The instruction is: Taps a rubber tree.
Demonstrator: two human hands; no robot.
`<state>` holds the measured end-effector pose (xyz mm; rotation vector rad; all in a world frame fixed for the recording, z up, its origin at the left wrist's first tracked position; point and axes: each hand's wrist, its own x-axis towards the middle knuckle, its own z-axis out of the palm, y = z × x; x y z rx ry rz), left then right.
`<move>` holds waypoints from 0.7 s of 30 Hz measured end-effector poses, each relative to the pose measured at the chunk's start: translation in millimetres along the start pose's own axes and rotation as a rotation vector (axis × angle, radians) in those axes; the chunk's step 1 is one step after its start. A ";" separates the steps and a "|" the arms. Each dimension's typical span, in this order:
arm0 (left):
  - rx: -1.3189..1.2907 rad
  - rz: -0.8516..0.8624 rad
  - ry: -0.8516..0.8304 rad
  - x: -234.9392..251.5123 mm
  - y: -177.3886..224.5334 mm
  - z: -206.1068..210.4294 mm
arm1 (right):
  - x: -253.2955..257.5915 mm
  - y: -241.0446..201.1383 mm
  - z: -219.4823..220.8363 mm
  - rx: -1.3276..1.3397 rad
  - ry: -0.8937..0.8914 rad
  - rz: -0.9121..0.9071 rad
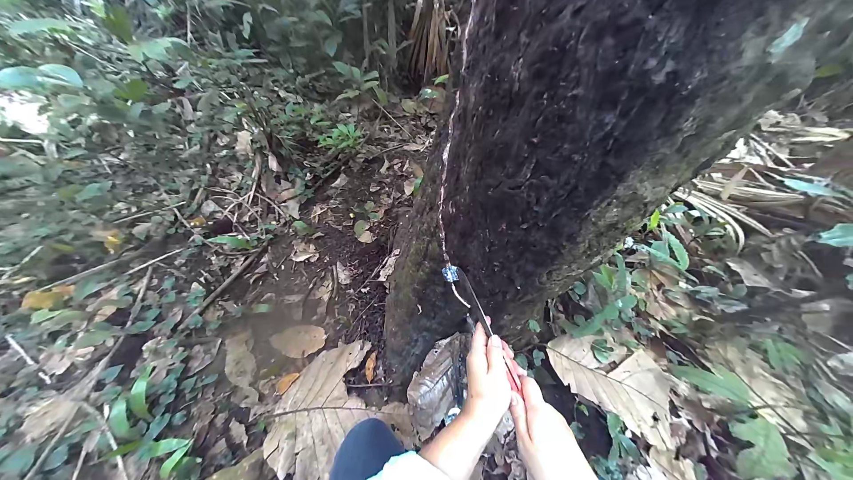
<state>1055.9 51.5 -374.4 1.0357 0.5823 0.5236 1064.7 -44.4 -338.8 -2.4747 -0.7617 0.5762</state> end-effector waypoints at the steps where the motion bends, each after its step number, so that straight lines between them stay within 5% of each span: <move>1: -0.001 0.024 -0.011 2.0 -2.3 -2.3 | 1.2 -1.2 2.5 -0.012 0.005 0.016; 7: 0.008 0.169 -0.102 20.3 -25.7 -20.5 | 16.3 7.3 34.0 -0.019 0.103 0.014; 15: 0.122 0.308 -0.116 44.7 -65.1 -27.1 | 65.7 69.3 90.6 -0.022 0.367 -0.205; 21: 0.146 0.581 -0.022 80.2 29.8 -30.4 | 114.9 -8.9 56.4 0.125 0.498 -0.514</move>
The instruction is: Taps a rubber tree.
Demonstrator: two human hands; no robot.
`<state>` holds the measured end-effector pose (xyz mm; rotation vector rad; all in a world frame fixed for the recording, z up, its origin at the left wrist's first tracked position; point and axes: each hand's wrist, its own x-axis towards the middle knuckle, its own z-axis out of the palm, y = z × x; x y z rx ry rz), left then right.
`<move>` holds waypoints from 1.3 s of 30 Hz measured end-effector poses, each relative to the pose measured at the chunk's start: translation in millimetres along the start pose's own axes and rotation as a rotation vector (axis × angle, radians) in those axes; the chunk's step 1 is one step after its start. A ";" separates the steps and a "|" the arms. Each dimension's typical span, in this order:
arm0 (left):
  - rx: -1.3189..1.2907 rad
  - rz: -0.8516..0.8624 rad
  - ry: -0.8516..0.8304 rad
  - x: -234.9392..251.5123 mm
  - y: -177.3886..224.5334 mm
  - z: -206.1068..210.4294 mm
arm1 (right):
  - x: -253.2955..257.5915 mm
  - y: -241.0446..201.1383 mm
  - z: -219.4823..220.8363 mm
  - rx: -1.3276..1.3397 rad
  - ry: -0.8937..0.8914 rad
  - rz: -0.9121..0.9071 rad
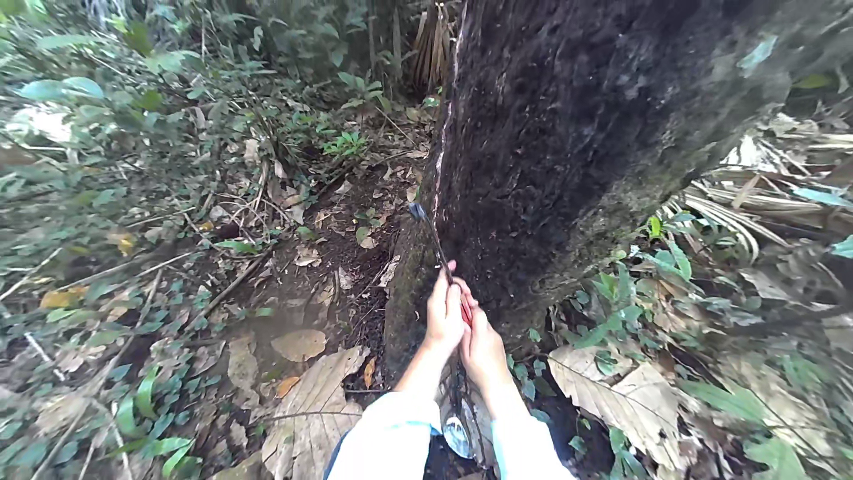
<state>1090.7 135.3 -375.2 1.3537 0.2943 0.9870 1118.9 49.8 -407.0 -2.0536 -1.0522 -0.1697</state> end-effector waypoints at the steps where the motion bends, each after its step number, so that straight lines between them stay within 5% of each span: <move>1: -0.005 0.071 -0.010 11.2 12.1 -4.8 | 13.2 -9.5 -0.6 0.026 0.052 -0.077; 5: 0.126 0.081 -0.088 3.9 27.6 -27.5 | 0.5 -26.1 -8.7 0.080 0.062 -0.051; 9: 0.490 0.081 0.026 5.3 -6.9 -51.7 | -36.8 -6.3 -20.6 0.089 0.067 0.122; 12: 0.637 0.109 -0.037 30.9 -28.6 -57.8 | -49.3 5.9 -36.7 0.072 0.040 0.086; 19: 0.902 0.860 -0.123 77.6 -65.9 -80.1 | -67.7 15.1 -43.3 0.149 0.069 0.120; 22: 1.032 0.977 -0.179 87.0 -55.8 -81.7 | -73.5 16.5 -41.0 0.173 0.055 0.153; 24: 1.083 0.823 -0.250 92.4 -40.6 -77.7 | -74.8 16.4 -40.8 0.153 0.040 0.152; 28: 0.740 0.145 -0.143 107.8 3.1 -82.2 | -78.1 22.3 -34.7 0.134 0.005 0.182; 32: 0.191 -0.107 0.120 101.7 31.5 -94.8 | -83.0 23.8 -26.7 0.087 -0.089 0.254; 35: 0.135 -0.229 0.313 79.6 36.9 -96.3 | -82.2 14.3 -28.4 0.072 -0.202 0.371; 39: 0.252 -0.464 0.073 24.9 26.7 -76.4 | -90.7 4.9 -26.4 0.062 -0.200 0.405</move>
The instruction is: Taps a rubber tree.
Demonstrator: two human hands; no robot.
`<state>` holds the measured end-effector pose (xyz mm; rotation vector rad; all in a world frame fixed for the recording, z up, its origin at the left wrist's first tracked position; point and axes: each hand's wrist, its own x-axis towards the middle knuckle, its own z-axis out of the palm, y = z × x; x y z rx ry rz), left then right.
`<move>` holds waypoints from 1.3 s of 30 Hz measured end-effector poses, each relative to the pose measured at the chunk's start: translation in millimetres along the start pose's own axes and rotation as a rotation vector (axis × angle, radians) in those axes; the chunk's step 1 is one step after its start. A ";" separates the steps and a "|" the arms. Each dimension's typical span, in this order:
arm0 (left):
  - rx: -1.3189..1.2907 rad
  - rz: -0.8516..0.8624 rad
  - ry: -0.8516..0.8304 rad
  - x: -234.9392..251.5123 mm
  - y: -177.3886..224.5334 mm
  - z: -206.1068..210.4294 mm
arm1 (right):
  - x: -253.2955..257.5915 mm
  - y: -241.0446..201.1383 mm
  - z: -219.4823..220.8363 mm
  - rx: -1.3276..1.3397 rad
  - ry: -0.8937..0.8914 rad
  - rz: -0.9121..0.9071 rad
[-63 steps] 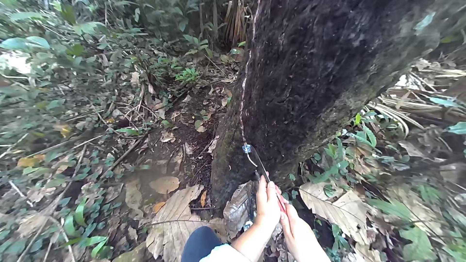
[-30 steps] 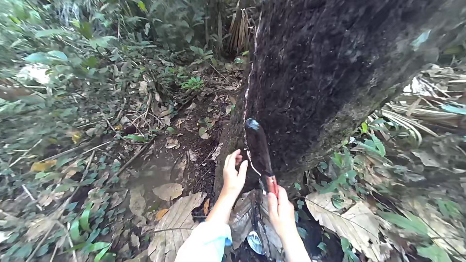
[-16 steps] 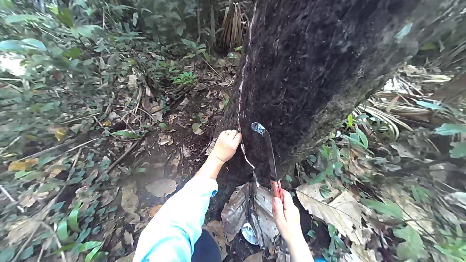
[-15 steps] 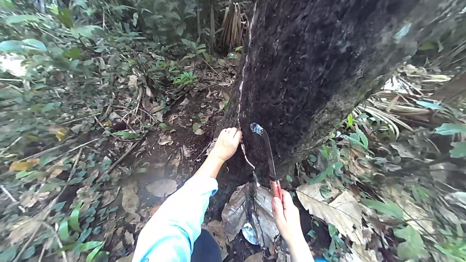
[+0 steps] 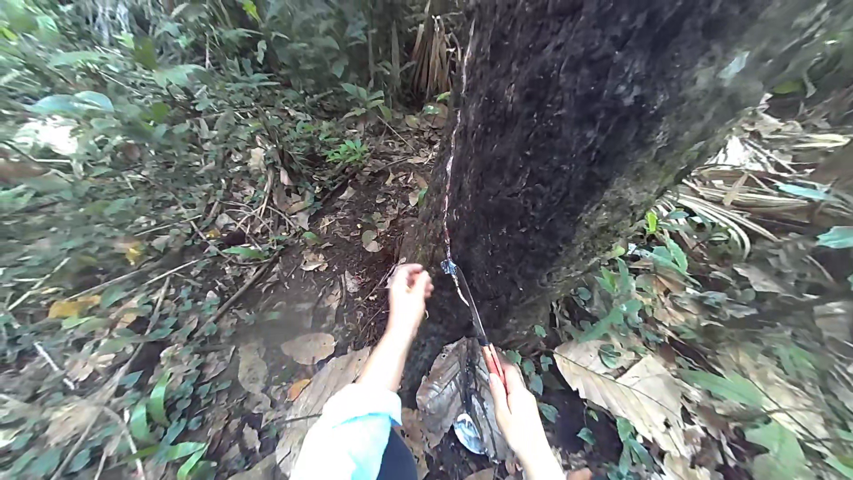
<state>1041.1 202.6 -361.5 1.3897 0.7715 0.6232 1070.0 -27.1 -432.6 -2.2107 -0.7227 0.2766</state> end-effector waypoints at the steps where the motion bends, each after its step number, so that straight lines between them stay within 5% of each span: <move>1: 0.032 -0.058 -0.091 -13.7 -5.2 10.0 | -2.8 -1.5 1.4 -0.002 0.014 0.001; 5: 0.058 -0.118 -0.344 -56.7 -18.0 45.9 | -6.5 -7.0 3.6 -0.006 0.010 0.027; 12: 0.075 0.028 -0.306 -63.3 -17.6 52.0 | -8.1 -22.3 0.9 -0.036 0.050 0.002; 22: 0.082 -0.050 -0.355 -53.4 -6.5 49.6 | -9.1 -58.0 -15.2 -0.076 -0.088 0.132; 39: 0.127 0.161 -0.323 -34.3 -35.9 55.7 | 26.0 -9.5 36.8 -0.188 0.126 -0.005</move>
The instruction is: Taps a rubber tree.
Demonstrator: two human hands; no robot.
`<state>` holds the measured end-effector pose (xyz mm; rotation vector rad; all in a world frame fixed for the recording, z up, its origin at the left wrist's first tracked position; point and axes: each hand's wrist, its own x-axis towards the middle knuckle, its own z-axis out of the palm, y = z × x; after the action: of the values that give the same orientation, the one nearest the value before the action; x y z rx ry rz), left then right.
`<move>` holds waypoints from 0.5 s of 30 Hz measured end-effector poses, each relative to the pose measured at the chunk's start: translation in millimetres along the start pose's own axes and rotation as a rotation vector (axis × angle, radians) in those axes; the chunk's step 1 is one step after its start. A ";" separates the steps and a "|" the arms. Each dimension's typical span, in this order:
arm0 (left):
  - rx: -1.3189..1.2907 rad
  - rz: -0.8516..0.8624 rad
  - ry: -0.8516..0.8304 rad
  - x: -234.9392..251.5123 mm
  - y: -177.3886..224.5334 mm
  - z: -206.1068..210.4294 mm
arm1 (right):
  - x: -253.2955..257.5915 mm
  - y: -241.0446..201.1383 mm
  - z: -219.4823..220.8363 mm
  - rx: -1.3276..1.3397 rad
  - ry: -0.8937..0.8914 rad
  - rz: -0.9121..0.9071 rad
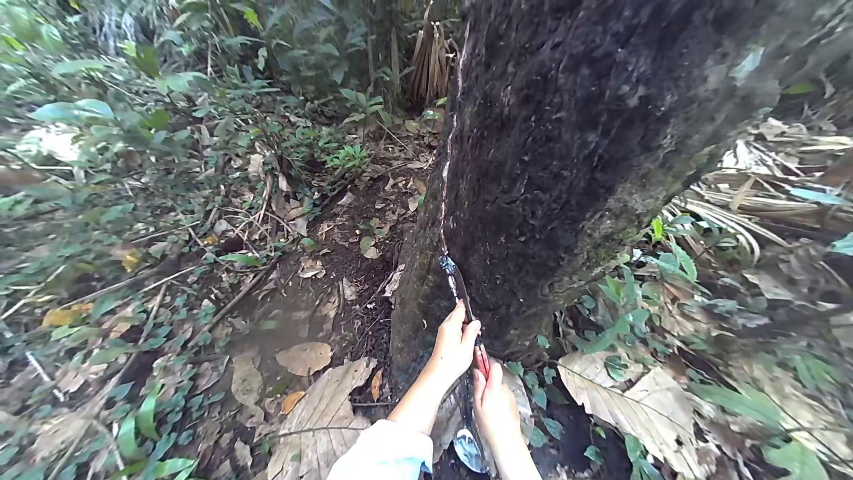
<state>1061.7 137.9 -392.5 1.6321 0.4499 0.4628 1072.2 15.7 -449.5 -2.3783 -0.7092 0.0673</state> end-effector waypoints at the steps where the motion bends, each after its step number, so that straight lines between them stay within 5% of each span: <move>1: 0.012 0.006 0.002 1.1 -0.2 -0.4 | 1.8 2.7 5.2 0.006 0.035 -0.029; 10: 0.067 0.053 -0.005 10.6 -0.6 -11.1 | 13.3 -3.4 19.5 0.036 0.056 -0.040; 13: 0.068 0.122 0.163 31.8 41.0 -24.0 | 50.6 -56.3 -22.2 0.063 -0.057 -0.038; 15: 0.029 0.204 0.290 48.9 87.3 -48.1 | 80.4 -105.0 -51.3 0.089 0.047 -0.234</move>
<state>1078.7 195.4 -299.0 1.6526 0.5085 0.8570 1102.4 94.7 -335.7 -2.1903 -0.9364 -0.0553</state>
